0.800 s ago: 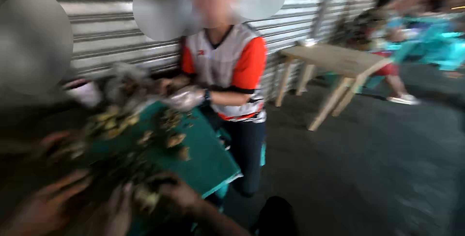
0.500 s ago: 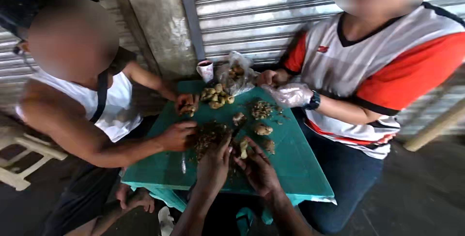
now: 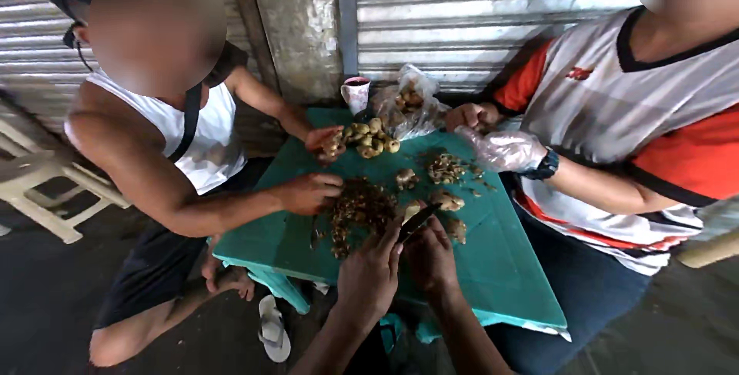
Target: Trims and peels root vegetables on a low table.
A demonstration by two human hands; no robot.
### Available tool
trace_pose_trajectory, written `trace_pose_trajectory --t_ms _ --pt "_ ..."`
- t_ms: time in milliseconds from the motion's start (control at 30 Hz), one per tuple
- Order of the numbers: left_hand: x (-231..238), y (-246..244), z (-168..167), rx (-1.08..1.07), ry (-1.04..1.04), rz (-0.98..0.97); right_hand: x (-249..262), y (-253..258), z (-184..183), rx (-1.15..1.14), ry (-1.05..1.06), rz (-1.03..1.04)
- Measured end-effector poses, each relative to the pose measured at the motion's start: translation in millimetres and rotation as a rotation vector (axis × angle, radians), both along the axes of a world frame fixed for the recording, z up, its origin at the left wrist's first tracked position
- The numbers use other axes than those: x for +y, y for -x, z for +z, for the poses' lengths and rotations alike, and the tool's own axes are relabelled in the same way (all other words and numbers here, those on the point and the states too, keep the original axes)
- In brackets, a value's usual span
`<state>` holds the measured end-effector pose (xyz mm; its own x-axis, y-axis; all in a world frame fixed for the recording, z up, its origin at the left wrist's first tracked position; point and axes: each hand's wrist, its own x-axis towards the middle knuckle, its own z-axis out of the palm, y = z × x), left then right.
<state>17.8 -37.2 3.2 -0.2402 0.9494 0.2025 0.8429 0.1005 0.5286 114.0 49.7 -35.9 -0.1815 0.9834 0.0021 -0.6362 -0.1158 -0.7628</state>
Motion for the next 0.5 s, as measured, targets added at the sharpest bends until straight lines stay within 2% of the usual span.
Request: trace_pose_trajectory --t_ms 133,367,500 --pt "-1 -4 -9 0.002 -0.104 -0.019 -6 -5 -8 -0.011 -0.059 -0.035" --pt "1 -11 10 0.034 0.029 -0.01 -6 -8 -5 -0.081 -0.11 -0.037" --pt "11 -16 3 0.1 -0.034 0.033 -2 -8 -4 -0.013 -0.095 -0.025"
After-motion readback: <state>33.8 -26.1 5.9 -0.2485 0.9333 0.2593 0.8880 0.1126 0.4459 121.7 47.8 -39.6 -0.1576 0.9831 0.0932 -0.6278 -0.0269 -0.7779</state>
